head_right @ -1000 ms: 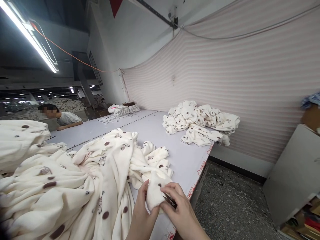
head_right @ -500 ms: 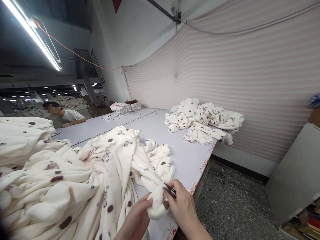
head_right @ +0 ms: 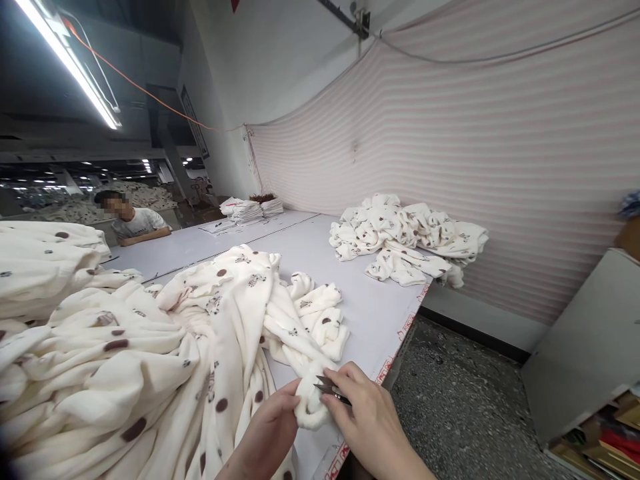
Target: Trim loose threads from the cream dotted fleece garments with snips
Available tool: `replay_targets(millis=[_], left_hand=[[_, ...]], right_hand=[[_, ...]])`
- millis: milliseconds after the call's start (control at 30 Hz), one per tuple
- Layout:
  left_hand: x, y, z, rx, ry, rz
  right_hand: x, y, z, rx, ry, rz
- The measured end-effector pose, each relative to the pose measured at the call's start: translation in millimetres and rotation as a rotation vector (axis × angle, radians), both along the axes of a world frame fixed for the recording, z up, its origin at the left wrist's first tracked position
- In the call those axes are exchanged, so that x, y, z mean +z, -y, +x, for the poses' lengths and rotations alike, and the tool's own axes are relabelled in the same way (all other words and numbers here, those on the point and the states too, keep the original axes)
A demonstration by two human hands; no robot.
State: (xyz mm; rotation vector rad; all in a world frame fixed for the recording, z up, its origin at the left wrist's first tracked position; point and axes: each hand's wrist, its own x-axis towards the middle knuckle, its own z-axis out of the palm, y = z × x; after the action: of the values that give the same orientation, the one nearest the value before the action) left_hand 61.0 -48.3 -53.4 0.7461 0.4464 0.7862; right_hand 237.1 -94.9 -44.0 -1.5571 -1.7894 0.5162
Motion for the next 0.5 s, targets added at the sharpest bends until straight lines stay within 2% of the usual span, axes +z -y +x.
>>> replay_targets(millis=[133,333,400,500], left_hand=[[0.5,2.9,-2.3,-0.016,-0.049,0.085],[-1.4,4.4,-3.0,0.007,-0.144,0.104],[-2.8,4.2,-2.1,0.010,-0.155,0.116],[-5.2,3.8,-1.4,0.008,-0.137,0.129]], right_hand=[[1.2,-1.3,-1.0,-0.018,-0.001,0.004],[3.2,0.3,1.0,-0.041,0.083,0.002],[3.5,-0.7,2.0,-0.059,0.047,-0.024],[3.8,-2.3,3.4,-0.002,-0.072,-0.057]])
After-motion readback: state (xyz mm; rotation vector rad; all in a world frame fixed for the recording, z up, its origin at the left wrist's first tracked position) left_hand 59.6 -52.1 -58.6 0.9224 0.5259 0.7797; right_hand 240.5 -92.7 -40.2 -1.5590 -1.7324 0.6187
